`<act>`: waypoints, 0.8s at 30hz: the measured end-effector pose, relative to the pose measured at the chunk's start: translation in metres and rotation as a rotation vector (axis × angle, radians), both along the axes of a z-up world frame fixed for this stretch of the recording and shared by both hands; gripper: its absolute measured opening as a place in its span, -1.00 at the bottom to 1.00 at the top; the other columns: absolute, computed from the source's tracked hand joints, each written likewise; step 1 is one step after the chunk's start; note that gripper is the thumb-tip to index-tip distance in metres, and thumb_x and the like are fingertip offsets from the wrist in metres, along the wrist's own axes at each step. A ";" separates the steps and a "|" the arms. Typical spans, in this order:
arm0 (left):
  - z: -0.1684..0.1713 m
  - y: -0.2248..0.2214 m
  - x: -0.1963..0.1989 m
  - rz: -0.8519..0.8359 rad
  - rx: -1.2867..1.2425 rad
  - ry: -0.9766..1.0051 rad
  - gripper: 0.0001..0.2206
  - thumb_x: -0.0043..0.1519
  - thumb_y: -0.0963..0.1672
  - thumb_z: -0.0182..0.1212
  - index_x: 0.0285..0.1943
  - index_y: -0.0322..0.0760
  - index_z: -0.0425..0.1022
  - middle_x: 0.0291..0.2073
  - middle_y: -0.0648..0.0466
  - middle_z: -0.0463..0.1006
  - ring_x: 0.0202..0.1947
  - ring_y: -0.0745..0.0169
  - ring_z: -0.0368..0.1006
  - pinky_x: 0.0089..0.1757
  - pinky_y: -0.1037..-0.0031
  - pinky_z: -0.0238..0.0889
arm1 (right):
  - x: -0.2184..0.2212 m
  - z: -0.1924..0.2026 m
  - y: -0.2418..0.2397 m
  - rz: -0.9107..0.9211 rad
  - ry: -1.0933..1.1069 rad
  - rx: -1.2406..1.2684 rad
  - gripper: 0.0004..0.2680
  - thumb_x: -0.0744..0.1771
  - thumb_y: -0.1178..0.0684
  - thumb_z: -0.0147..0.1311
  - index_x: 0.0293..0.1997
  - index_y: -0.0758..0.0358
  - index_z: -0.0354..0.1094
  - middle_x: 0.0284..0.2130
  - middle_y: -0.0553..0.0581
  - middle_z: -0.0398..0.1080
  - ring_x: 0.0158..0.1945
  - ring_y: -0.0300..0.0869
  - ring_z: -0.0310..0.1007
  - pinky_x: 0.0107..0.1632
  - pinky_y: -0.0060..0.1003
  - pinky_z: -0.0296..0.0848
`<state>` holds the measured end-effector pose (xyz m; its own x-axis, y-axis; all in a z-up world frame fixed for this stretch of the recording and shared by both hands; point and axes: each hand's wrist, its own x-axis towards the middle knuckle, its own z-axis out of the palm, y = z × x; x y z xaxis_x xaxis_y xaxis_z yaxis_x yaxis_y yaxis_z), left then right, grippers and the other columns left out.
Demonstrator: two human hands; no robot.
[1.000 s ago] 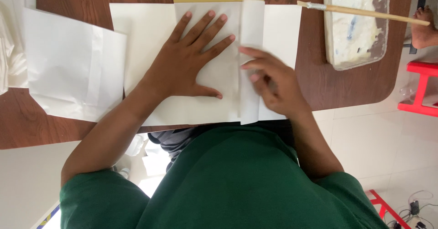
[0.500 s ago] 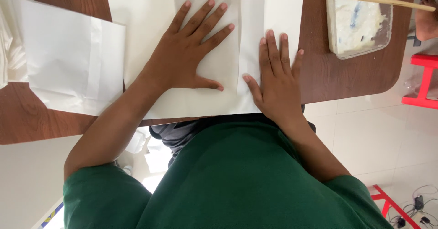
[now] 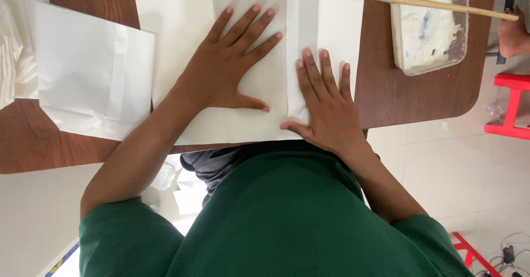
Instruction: Assembling paper bags by folding paper and applying glue with a brush
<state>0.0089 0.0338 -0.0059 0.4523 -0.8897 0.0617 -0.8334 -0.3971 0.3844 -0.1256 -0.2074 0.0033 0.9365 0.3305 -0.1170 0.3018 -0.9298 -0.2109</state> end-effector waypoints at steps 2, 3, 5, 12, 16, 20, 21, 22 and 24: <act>-0.001 0.000 0.000 0.002 -0.045 -0.042 0.10 0.13 0.43 0.05 0.65 -0.32 0.11 0.58 -0.23 -0.07 0.58 -0.26 -0.21 0.40 -0.12 -0.45 | 0.000 -0.002 -0.003 0.038 -0.018 -0.016 -0.12 0.29 -0.69 -0.44 0.59 0.37 -0.22 0.56 0.32 -0.25 0.61 0.22 -0.36 0.52 0.31 -0.31; -0.003 0.000 0.001 0.003 -0.044 -0.045 0.10 0.13 0.43 0.05 0.65 -0.32 0.11 0.58 -0.23 -0.07 0.58 -0.26 -0.21 0.40 -0.12 -0.45 | 0.000 -0.003 -0.003 0.039 -0.022 -0.016 -0.12 0.29 -0.69 -0.44 0.59 0.37 -0.22 0.56 0.32 -0.25 0.61 0.22 -0.36 0.52 0.31 -0.31; -0.005 0.002 0.002 0.028 -0.009 -0.009 -0.01 0.22 0.37 0.12 0.67 -0.17 0.01 0.61 -0.08 -0.14 0.60 -0.08 -0.26 0.44 -0.04 -0.42 | 0.000 -0.005 -0.004 0.039 -0.024 0.003 -0.13 0.29 -0.69 -0.47 0.60 0.34 -0.29 0.57 0.28 -0.29 0.62 0.16 -0.39 0.55 0.28 -0.32; -0.005 0.003 0.005 0.056 -0.139 -0.076 -0.51 0.54 0.02 -0.08 0.58 -0.27 0.28 0.56 -0.06 0.09 0.56 -0.03 -0.02 0.42 0.12 -0.25 | -0.001 -0.007 -0.007 0.049 -0.055 0.032 -0.13 0.29 -0.69 -0.51 0.59 0.33 -0.25 0.57 0.26 -0.25 0.62 0.15 -0.35 0.55 0.26 -0.32; -0.001 0.002 0.007 0.034 -0.086 -0.056 -0.53 0.54 -0.02 -0.13 0.60 -0.28 0.23 0.57 -0.09 0.06 0.56 -0.05 -0.06 0.41 0.10 -0.25 | 0.001 -0.009 -0.009 0.041 -0.030 0.085 -0.17 0.32 -0.66 -0.43 0.60 0.29 -0.27 0.57 0.23 -0.26 0.63 0.14 -0.39 0.56 0.24 -0.40; 0.001 -0.001 0.010 0.043 -0.057 -0.054 -0.56 0.53 -0.04 -0.11 0.57 -0.26 0.26 0.54 -0.09 0.15 0.53 -0.07 0.01 0.37 0.08 -0.16 | 0.000 -0.007 -0.012 0.040 -0.016 0.148 -0.25 0.35 -0.60 -0.33 0.61 0.16 -0.21 0.58 0.18 -0.30 0.62 0.20 -0.46 0.55 0.34 -0.36; 0.003 -0.006 0.012 0.045 -0.053 -0.055 -0.56 0.53 -0.04 -0.11 0.57 -0.26 0.26 0.54 -0.09 0.15 0.53 -0.07 0.01 0.37 0.08 -0.16 | 0.001 -0.008 -0.012 0.041 -0.017 0.152 -0.25 0.35 -0.60 -0.33 0.61 0.16 -0.21 0.58 0.18 -0.30 0.62 0.20 -0.46 0.55 0.34 -0.36; 0.005 -0.011 0.014 0.061 -0.050 -0.194 -0.57 0.53 -0.03 -0.09 0.57 -0.19 0.25 0.40 -0.06 0.31 0.35 -0.06 0.19 0.15 0.12 0.04 | 0.001 -0.009 -0.012 0.044 -0.026 0.140 -0.25 0.35 -0.60 -0.30 0.61 0.16 -0.20 0.58 0.18 -0.29 0.62 0.20 -0.45 0.54 0.36 -0.36; 0.003 -0.023 0.020 0.070 -0.048 -0.324 -0.57 0.52 -0.03 -0.07 0.57 -0.11 0.24 0.26 -0.03 0.48 0.16 -0.06 0.37 -0.07 0.16 0.23 | 0.000 -0.010 -0.013 0.040 -0.027 0.130 -0.25 0.35 -0.60 -0.26 0.61 0.15 -0.19 0.57 0.18 -0.28 0.62 0.20 -0.44 0.53 0.37 -0.36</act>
